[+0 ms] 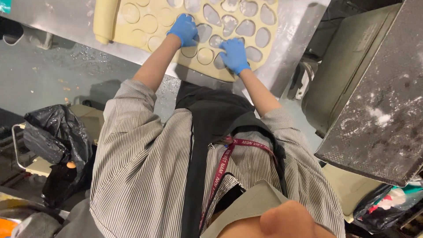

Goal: Cutting circular shapes from a rolled-out sheet of dough and arranging them onto a baking tray in a professional kitchen.

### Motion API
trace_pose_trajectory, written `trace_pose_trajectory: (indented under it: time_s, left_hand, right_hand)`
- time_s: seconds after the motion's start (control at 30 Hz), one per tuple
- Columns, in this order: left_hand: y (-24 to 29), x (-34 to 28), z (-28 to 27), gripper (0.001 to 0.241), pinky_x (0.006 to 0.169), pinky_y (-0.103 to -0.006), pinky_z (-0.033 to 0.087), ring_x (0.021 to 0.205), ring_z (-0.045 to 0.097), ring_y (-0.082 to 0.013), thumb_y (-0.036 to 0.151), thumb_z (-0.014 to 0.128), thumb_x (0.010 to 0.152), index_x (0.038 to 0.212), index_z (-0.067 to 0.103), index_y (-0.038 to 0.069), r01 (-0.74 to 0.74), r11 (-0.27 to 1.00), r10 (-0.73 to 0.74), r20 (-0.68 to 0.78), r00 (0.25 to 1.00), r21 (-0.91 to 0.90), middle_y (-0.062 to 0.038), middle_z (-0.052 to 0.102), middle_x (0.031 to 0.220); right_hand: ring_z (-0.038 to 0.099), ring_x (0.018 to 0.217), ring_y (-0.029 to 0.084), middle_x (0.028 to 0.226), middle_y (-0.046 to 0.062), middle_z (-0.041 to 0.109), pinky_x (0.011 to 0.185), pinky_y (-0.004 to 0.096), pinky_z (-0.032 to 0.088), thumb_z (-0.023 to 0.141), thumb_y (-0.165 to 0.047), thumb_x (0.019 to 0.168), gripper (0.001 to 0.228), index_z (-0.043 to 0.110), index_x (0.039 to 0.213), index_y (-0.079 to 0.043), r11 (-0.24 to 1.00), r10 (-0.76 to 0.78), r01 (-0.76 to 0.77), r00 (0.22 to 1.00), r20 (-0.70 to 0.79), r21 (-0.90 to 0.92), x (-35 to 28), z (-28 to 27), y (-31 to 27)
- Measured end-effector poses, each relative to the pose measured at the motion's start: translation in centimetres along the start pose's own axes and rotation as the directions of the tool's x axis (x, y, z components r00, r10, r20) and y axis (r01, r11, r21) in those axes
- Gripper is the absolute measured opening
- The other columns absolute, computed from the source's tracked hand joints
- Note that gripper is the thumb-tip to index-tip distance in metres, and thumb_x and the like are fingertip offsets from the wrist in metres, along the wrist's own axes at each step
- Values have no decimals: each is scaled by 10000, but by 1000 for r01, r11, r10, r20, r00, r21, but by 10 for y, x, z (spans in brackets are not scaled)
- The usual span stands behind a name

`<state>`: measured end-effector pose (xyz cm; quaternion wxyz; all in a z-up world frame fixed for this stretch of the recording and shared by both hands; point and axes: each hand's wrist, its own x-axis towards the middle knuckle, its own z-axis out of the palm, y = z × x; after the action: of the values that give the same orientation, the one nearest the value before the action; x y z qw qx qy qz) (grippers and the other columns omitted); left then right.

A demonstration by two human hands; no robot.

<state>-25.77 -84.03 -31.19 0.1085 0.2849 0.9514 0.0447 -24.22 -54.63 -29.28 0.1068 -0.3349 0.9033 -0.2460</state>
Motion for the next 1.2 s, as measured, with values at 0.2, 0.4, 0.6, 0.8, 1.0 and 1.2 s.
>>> trace_pose_trajectory:
  time_s: [0.2, 0.4, 0.6, 0.8, 1.0, 1.2]
  left_hand:
    - [-25, 18, 37, 222, 784, -464, 460, 883, 657, -336, 354, 738, 886, 860, 754, 134, 36, 989, -63, -187, 980, -146, -121, 706, 897]
    - [0, -18, 39, 150, 837, -464, 471, 884, 656, -322, 250, 704, 997, 898, 730, 141, 34, 982, -62, -148, 987, -186, -119, 692, 885]
    - [20, -44, -1, 195, 814, -442, 478, 933, 654, -306, 327, 731, 822, 891, 765, 148, 59, 985, -86, -163, 983, -163, -113, 704, 932]
    - [5, -21, -26, 429, 897, -470, 519, 989, 691, -343, 488, 831, 700, 1009, 806, 192, 75, 956, 3, 264, 964, -283, -142, 752, 1031]
    - [1, -20, -48, 539, 918, -482, 536, 1056, 678, -380, 435, 841, 715, 1169, 754, 158, 324, 866, -143, 434, 890, -381, -152, 737, 1138]
    - [7, -55, -32, 450, 879, -463, 534, 998, 680, -367, 418, 769, 888, 1217, 714, 116, 482, 638, -432, 239, 870, -601, -171, 734, 1081]
  right_hand:
    - [590, 1076, 374, 1092, 134, 623, 971, 497, 452, 683, -53, 815, 279, 660, 1087, -109, 994, 99, -85, 966, -240, 67, 9, 22, -12]
    - [612, 1061, 381, 1115, 195, 628, 929, 468, 510, 704, -97, 803, 327, 652, 1123, -59, 926, 225, -188, 971, -80, 328, 6, 93, -38]
    - [682, 978, 369, 1052, 168, 744, 879, 464, 540, 806, -262, 713, 382, 761, 1061, -113, 940, 243, -264, 963, 117, 217, 21, 64, -44]
    - [739, 922, 309, 1083, 153, 746, 873, 414, 597, 718, -264, 847, 311, 782, 1119, -128, 843, 110, -239, 953, 282, 481, 38, 8, -41]
    - [592, 1127, 405, 1184, 222, 620, 1000, 480, 473, 748, -193, 781, 485, 659, 1228, -27, 907, 88, -123, 991, 102, 402, 21, 69, -51]
    - [553, 1191, 409, 1240, 204, 587, 1037, 488, 455, 710, -160, 786, 457, 654, 1227, -52, 920, 255, -269, 963, 86, 284, 18, 19, -89]
